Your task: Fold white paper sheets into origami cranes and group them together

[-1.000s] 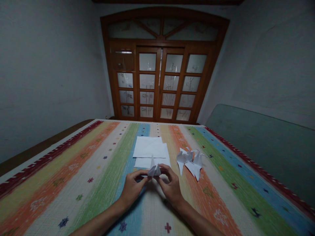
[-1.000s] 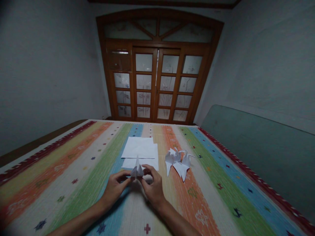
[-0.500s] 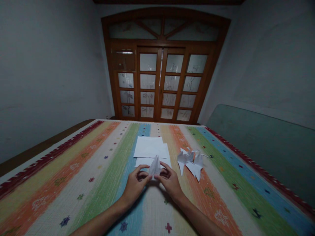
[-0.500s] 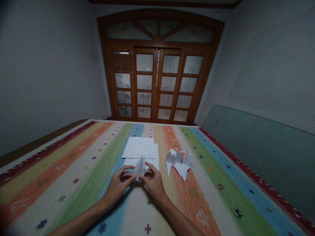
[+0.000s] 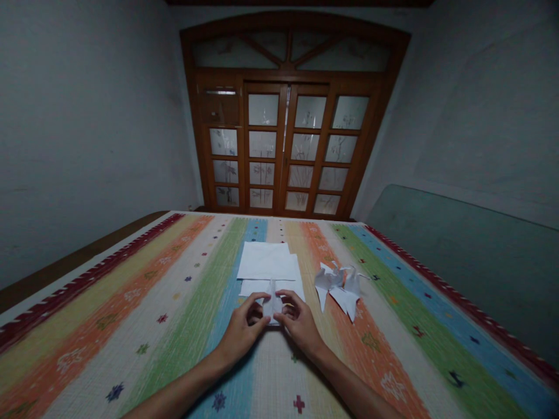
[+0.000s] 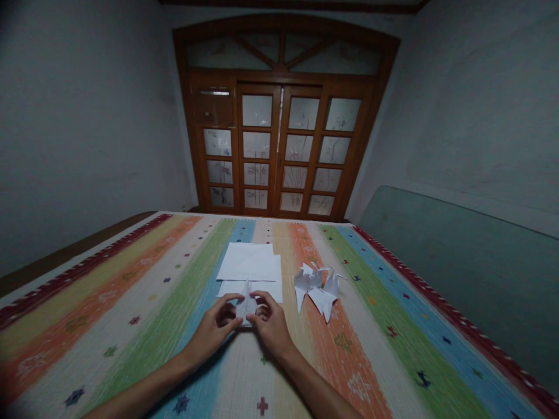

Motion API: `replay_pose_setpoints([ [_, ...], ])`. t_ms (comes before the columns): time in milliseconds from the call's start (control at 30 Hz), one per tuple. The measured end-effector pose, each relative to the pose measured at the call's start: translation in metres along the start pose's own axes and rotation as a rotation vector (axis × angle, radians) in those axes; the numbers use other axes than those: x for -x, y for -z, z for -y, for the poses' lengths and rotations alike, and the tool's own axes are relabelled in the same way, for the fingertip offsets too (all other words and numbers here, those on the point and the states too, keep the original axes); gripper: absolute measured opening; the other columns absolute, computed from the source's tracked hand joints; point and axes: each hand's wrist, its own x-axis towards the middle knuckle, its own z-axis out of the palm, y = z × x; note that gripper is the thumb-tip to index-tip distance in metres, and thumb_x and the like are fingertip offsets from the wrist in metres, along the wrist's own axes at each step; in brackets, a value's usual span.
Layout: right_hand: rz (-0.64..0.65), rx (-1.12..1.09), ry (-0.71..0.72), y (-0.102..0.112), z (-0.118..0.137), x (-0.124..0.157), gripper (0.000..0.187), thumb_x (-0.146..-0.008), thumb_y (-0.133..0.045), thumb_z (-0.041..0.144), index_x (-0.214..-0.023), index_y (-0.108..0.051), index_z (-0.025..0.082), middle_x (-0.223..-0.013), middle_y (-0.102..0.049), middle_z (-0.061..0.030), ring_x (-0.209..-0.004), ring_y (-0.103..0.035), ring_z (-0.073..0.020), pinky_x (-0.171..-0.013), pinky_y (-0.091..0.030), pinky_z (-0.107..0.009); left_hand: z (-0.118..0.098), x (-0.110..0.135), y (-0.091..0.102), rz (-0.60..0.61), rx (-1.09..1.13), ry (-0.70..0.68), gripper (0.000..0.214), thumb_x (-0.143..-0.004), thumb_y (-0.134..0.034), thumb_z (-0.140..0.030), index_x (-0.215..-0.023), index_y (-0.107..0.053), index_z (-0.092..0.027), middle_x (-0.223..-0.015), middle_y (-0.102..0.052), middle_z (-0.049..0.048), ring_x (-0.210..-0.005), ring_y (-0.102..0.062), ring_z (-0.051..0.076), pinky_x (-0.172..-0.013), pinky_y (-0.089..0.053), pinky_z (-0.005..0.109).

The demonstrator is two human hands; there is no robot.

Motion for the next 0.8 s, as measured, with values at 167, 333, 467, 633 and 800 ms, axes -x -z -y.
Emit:
replay_pose_setpoints([
  [167, -0.002, -0.049, -0.017, 0.0001, -0.0010, -0.0010, 0.050, -0.062, -0.073, 0.018, -0.112, -0.067, 0.021, -0.085, -0.064, 0.0003, -0.057, -0.059, -0.0101, -0.052, -0.049, -0.020, 0.0040, -0.0008, 0.0005, 0.016, 0.042, 0.034, 0.044, -0.079, -0.069, -0.029, -0.120, -0.059, -0.019, -0.079, -0.062, -0.0008, -0.073, -0.062, 0.016, -0.067, -0.048, 0.027],
  [333, -0.010, -0.030, -0.016, 0.0007, -0.0024, 0.0001, 0.060, -0.062, -0.072, 0.015, -0.121, -0.067, 0.022, -0.092, -0.065, -0.0007, -0.055, -0.058, -0.0084, -0.052, -0.049, -0.020, 0.0022, -0.0004, -0.0005, 0.027, 0.113, 0.073, 0.054, -0.075, -0.071, -0.029, -0.126, -0.057, -0.019, -0.076, -0.061, -0.0022, -0.068, -0.062, 0.016, -0.065, -0.050, 0.027],
  [467, 0.031, 0.075, 0.023, 0.0028, -0.0022, 0.0012, 0.046, -0.067, -0.069, 0.018, -0.113, -0.071, 0.020, -0.092, -0.069, -0.0024, -0.060, -0.060, -0.0121, -0.056, -0.051, -0.023, 0.0023, -0.0010, 0.0004, 0.027, 0.107, 0.071, 0.044, -0.075, -0.070, -0.028, -0.117, -0.064, -0.019, -0.077, -0.061, -0.0023, -0.065, -0.062, 0.016, -0.065, -0.051, 0.028],
  [633, 0.002, 0.092, 0.101, 0.0027, 0.0023, 0.0010, 0.018, -0.067, -0.072, 0.018, -0.085, -0.073, 0.019, -0.087, -0.069, -0.0033, -0.075, -0.066, -0.0198, -0.067, -0.055, -0.028, 0.0052, -0.0020, 0.0016, 0.055, 0.034, 0.015, 0.019, -0.080, -0.069, -0.031, -0.093, -0.068, -0.017, -0.071, -0.063, -0.0019, -0.064, -0.061, 0.016, -0.063, -0.048, 0.026],
  [800, 0.022, 0.046, 0.078, 0.0018, 0.0070, 0.0002, 0.008, -0.071, -0.074, 0.024, -0.075, -0.072, 0.018, -0.078, -0.068, -0.0024, -0.072, -0.066, -0.0194, -0.065, -0.053, -0.027, 0.0016, -0.0010, 0.0012, 0.086, 0.068, 0.007, 0.019, -0.084, -0.066, -0.033, -0.094, -0.067, -0.017, -0.073, -0.063, -0.0010, -0.064, -0.062, 0.016, -0.064, -0.049, 0.026],
])
